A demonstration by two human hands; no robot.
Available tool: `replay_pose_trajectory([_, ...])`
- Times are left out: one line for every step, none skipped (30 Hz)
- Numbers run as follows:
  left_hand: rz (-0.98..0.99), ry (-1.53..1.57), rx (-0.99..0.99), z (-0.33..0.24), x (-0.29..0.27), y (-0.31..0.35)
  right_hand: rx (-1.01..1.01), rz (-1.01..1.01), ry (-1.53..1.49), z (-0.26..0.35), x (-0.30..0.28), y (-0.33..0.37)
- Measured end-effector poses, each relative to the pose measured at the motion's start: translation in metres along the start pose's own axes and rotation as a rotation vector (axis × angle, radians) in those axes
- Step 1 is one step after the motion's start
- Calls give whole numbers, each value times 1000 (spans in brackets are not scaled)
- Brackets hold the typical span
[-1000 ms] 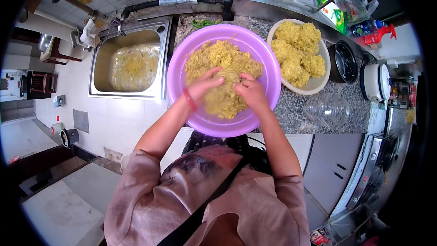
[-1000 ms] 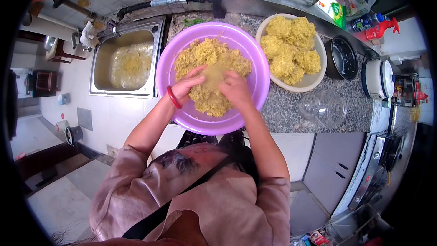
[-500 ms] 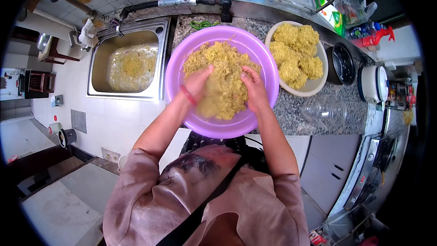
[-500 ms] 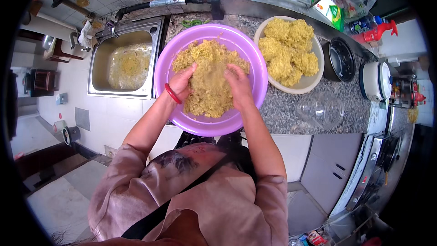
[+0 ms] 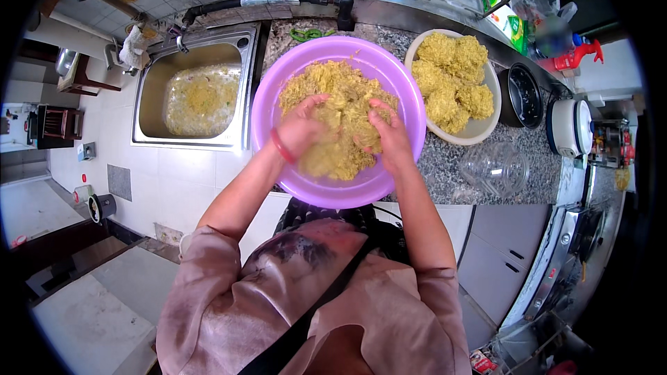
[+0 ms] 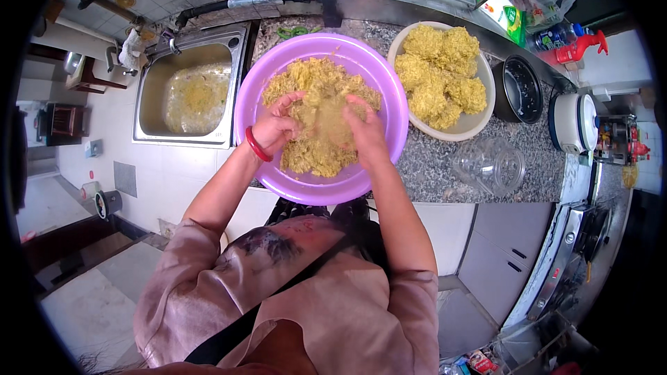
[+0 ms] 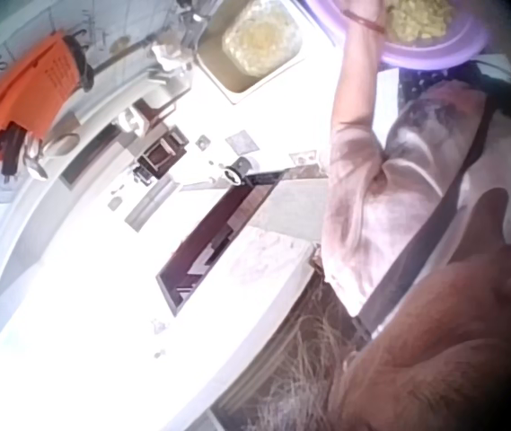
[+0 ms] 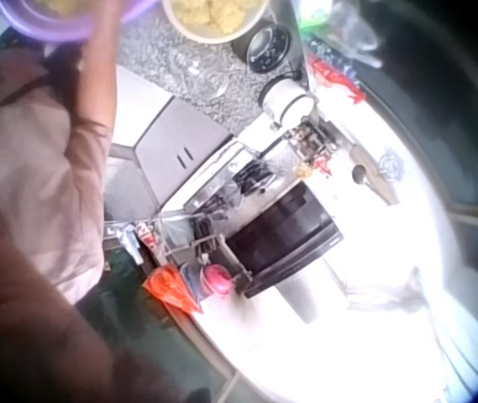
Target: The person washes a yellow dough-like substance in a pink basin filled with water. They repeatedly knead and squeeze the mixture, then pour the cloudy water into the sink. The person refills the basin with fresh water and continues washing the dough by hand.
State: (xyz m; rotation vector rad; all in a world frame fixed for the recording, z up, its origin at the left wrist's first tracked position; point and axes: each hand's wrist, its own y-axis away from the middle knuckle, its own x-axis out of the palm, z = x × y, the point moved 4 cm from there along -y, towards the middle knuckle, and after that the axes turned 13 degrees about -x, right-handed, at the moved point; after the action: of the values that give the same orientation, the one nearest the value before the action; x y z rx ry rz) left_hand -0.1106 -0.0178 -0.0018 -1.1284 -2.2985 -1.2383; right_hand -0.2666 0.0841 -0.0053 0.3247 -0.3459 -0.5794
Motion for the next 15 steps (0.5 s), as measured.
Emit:
replay_pose_trajectory([-48,-2,5,1,-1,0,-83,77,-80,-5,0,-1])
replay_pose_trajectory([-97,-4,10,2,0,-2,-165,154,-160,-7,1,-1])
replay_pose_trajectory([-150,-3,15,3,-3,-2,-178,133,-116,-4,3,1])
replay_pose_trajectory([-208,-85,8,4,-10,-3,-191,113,-72,1,5,4])
replay_pose_trajectory([-266,-167,1,5,-20,-6,-204,93,-28,6,7,7])
replay_pose_trajectory([-320,-252,-5,2,-25,-5,-140,32,112,9,5,8])
replay_pose_trajectory([-377,-320,-34,2,-30,-1,-76,-28,251,12,2,8])
replay_pose_trajectory([-434,-387,-63,2,-34,5,-10,-89,389,13,-3,9])
replay_pose_trajectory([-483,-457,-90,0,-34,9,-117,-90,554,7,-12,5])
replay_pose_trajectory([-482,-385,-122,5,-31,15,-224,-89,717,-9,-25,-2])
replay_pose_trajectory([-485,-310,-154,11,-29,23,-331,-83,879,-15,-32,-6])
replay_pose_trajectory([-488,-236,-186,15,-29,27,-207,44,1013,-19,-33,-9])
replay_pose_trajectory([-431,-224,-284,26,-43,22,-77,179,1143,-23,-33,-11])
replay_pose_trajectory([-384,-71,-314,41,-51,12,55,315,1268,-29,-32,-11])
replay_pose_trajectory([-332,79,-342,56,-55,-1,101,329,1253,-36,-29,-11])
